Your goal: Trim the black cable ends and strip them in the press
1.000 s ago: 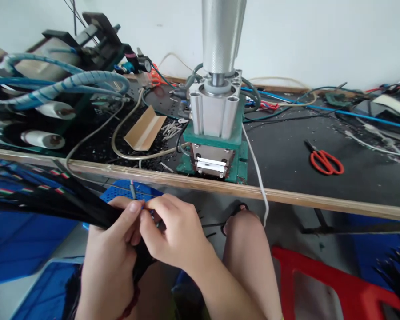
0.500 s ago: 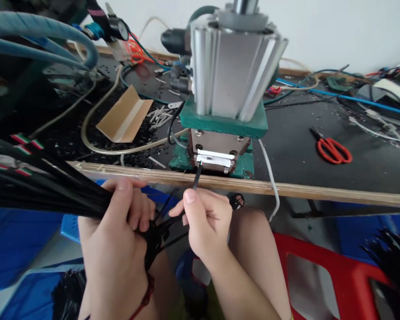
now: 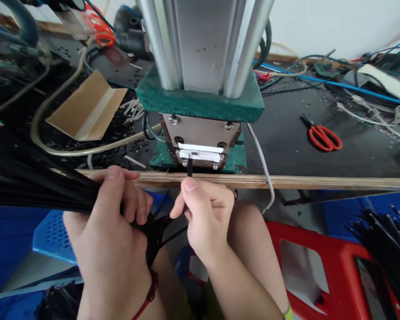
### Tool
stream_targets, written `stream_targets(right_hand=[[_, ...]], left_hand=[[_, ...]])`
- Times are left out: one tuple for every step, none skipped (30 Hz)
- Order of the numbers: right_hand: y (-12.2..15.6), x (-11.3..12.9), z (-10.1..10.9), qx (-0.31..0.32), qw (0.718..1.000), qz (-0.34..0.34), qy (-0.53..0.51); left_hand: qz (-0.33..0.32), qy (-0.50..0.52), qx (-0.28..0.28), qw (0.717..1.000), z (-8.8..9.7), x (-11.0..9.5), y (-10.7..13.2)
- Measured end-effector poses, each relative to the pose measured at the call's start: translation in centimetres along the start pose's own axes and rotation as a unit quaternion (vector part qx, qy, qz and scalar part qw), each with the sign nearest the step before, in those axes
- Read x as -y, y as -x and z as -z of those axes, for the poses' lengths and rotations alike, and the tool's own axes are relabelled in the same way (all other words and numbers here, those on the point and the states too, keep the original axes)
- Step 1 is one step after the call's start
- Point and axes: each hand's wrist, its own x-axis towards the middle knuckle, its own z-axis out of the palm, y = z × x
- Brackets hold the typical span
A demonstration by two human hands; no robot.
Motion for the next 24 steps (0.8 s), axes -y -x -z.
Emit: stream_targets(right_hand=[[-0.1,0.1,-0.1,-0.002,1.000,-0.011,-0.005],[-0.2,0.2,-0.3,-0.007,1.000,-0.018,-0.007],[-0.4,0.3,-0.4,-0.015,1.000,-0.020,-0.005],[-0.5,0.4,-0.5,-0.021,1.000,-0.020,0.000],[-0.5,0.5,-0.7,-0.025,0.999,-0.021,0.004],[-0.6,0.6,-0.8,-0.026,0.999,-0.024,0.007],[-0.6,0.7,-0.9,-0.027,0.999,-0.029,0.008],[-0.7,0.8,-0.9,-0.028,0.999,-0.034,0.007],[-0.7,0.9,-1.0,-0.029,0.999,-0.037,0.004],[-0.8,1.0,-1.1,-0.030,0.999,-0.039,0.001],[-0.9,1.1,-1.1,-0.030,0.999,-0.040,-0.003],[-0.9,1.1,-1.2,-0.030,0.999,-0.042,-0.007],[-1.0,1.2,-1.2,-0.030,0.999,-0.044,-0.009],[-1.1,1.2,-1.3,-0.031,0.998,-0.046,-0.011],[-1.1,1.3,-1.4,-0.031,0.998,-0.050,-0.011],[-1.2,1.3,-1.4,-0.033,0.998,-0.052,-0.010],[-1.2,1.3,-1.5,-0.033,0.998,-0.055,-0.009],[-1.2,1.3,-1.5,-0.034,0.998,-0.057,-0.008],[-1.3,1.4,-1.6,-0.036,0.998,-0.057,-0.008],[-1.3,1.4,-1.6,-0.037,0.998,-0.058,-0.007],[-1.3,1.4,-1.6,-0.039,0.997,-0.060,-0.007],[-1.3,1.4,-1.6,-0.040,0.997,-0.062,-0.006],[-1.3,1.4,-1.6,-0.041,0.997,-0.064,-0.006],[-1.3,1.4,-1.6,-0.043,0.997,-0.066,-0.006]], left_hand=[[-0.004,0.000,-0.002,1.000,-0.1,0.1,-0.1],[-0.005,-0.003,-0.003,1.000,-0.1,0.2,-0.2],[-0.007,-0.008,-0.007,1.000,-0.2,0.2,-0.3],[-0.006,-0.013,-0.011,1.000,-0.3,0.2,-0.4],[-0.003,-0.017,-0.017,1.000,-0.4,0.2,-0.4],[0.002,-0.020,-0.023,1.000,-0.5,0.1,-0.4],[0.007,-0.020,-0.028,0.999,-0.6,0.1,-0.4],[0.012,-0.019,-0.030,0.999,-0.7,0.0,-0.4],[0.016,-0.017,-0.031,0.999,-0.8,0.0,-0.3],[0.019,-0.015,-0.031,0.999,-0.9,-0.1,-0.3],[0.021,-0.013,-0.032,0.999,-1.0,-0.2,-0.2],[0.022,-0.012,-0.032,0.999,-1.1,-0.3,-0.2],[0.023,-0.012,-0.035,0.999,-1.2,-0.3,-0.1],[0.026,-0.012,-0.037,0.999,-1.3,-0.4,-0.1],[0.028,-0.013,-0.040,0.999,-1.3,-0.4,-0.1],[0.030,-0.014,-0.041,0.999,-1.3,-0.5,0.0],[0.032,-0.016,-0.041,0.999,-1.3,-0.5,0.0],[0.033,-0.017,-0.041,0.998,-1.3,-0.5,0.0],[0.035,-0.017,-0.039,0.998,-1.2,-0.4,0.1],[0.037,-0.016,-0.036,0.999,-1.2,-0.4,0.1],[0.038,-0.015,-0.036,0.999,-1.2,-0.3,0.1],[0.039,-0.015,-0.035,0.999,-1.1,-0.3,0.1],[0.038,-0.013,-0.036,0.999,-1.1,-0.3,0.1],[0.037,-0.012,-0.038,0.998,-1.1,-0.2,0.1]])
